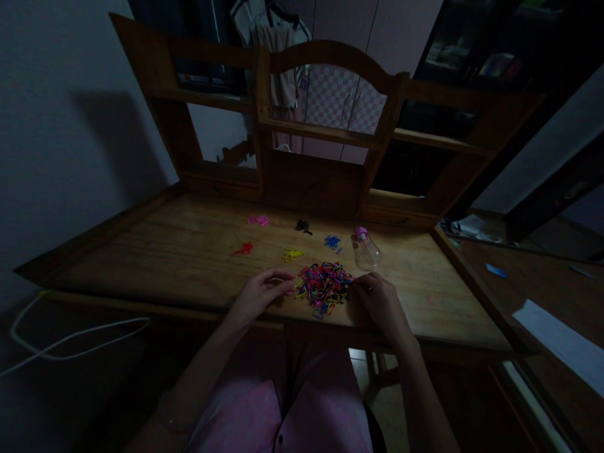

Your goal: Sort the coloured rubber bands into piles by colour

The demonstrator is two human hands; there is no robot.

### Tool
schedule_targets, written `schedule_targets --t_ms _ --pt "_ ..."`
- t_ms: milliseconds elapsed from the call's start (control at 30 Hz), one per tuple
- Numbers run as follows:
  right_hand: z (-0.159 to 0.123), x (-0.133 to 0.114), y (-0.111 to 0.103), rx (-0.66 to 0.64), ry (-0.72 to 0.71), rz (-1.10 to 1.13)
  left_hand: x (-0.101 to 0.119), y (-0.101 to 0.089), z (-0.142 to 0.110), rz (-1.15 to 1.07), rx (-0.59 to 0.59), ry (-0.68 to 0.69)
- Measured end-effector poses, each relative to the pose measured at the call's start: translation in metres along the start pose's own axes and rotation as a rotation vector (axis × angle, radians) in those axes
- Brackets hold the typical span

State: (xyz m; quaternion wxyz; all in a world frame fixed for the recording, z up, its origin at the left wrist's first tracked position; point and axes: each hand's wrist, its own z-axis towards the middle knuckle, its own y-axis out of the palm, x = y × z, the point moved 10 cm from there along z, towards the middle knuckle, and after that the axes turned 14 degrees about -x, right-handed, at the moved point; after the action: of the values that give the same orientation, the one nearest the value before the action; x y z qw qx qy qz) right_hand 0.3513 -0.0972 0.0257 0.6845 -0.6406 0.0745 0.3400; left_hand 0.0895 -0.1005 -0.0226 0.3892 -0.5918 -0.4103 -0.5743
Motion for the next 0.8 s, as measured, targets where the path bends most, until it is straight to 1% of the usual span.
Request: schedule_targets --t_ms 133,300,467,633,733,800 --pt "-0.002 0.000 -0.002 0.003 0.011 0.013 -0.001 0.000 0.001 0.000 -0.012 -0.004" --pt "-0.007 0.002 -0.004 -0.023 0.032 0.056 -0.002 0.002 0.002 -0.067 -0.044 0.028" --pt "-0.002 0.008 -0.002 -0.048 0.056 0.066 -0.002 0.002 0.003 -0.076 -0.047 0.048" --pt "0.012 0.025 0.008 -0.162 0.153 0.108 -0.001 0.003 0.004 -0.063 -0.056 0.033" --pt "0.020 0.026 0.013 -0.234 0.150 0.053 -0.001 0.003 0.002 -0.064 -0.042 0.020" --pt "0.023 0.025 0.015 -0.259 0.129 -0.007 -0.001 0.003 0.002 -0.066 -0.032 0.015"
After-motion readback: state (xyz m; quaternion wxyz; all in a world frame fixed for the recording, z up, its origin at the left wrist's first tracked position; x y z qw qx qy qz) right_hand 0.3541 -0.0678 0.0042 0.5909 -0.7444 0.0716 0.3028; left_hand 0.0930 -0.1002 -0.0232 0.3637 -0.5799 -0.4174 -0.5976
